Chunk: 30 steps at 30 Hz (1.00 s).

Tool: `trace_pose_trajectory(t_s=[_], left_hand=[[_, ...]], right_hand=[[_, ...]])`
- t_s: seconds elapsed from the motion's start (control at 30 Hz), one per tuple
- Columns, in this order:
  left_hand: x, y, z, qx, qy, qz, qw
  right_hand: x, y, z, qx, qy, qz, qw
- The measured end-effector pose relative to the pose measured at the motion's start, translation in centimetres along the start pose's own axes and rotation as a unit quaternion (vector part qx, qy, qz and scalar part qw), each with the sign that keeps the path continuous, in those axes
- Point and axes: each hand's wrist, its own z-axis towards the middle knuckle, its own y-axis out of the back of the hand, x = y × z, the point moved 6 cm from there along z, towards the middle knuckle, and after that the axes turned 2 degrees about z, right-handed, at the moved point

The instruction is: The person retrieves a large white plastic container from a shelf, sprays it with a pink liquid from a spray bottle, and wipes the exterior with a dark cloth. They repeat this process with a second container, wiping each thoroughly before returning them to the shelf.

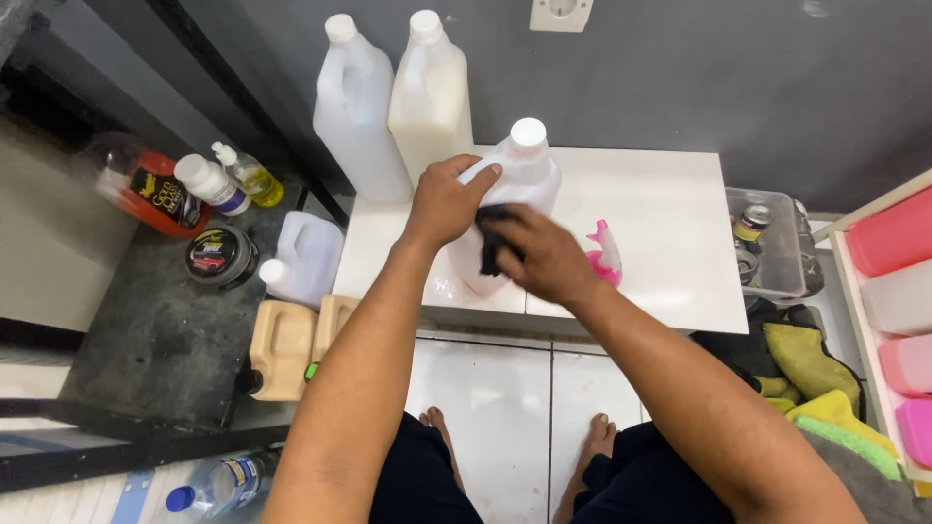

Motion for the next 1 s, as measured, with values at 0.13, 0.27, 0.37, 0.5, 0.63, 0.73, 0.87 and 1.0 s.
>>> trace_pose_trajectory(t_s=[0.13,0.27,0.37,0.5,0.63,0.73,0.87,1.0], left_hand=[[0.0,0.2,-0.5,0.0,0.028,-0.012,1.0],[0.4,-0.1,-0.4,0.002,0.042,-0.024,0.999],[0.6,-0.2,-0.2,0.002,0.039,-0.019,0.999],[1.1,-0.3,0.1,0.012,0.033,-0.032,0.999],[1.0,-0.3,0.0,0.018,0.034,-0.022,0.999],[0.5,-0.2,-0.4,0.017,0.047,-0.013,0.999],[0.8,-0.4,0.0,0.012,0.026,-0.021,0.999],[1.1,-0.5,-0.1,0.01,0.034,-0.013,0.999]], right_hand=[[-0.2,0.1,0.7,-0.035,-0.035,-0.017,0.999],[2.3,0.4,0.7,0.035,-0.017,-0.014,0.999],[0.4,1.4,1.3,0.027,-0.044,-0.073,0.996],[1.4,1.2,1.6,0.043,-0.071,-0.095,0.992],[2.3,1.8,2.0,0.089,-0.072,-0.105,0.988],[-0.9,2.4,1.8,0.073,-0.122,-0.157,0.977],[1.5,2.4,2.1,0.075,-0.098,-0.14,0.982],[2.3,2.3,2.4,0.14,-0.098,-0.152,0.974]])
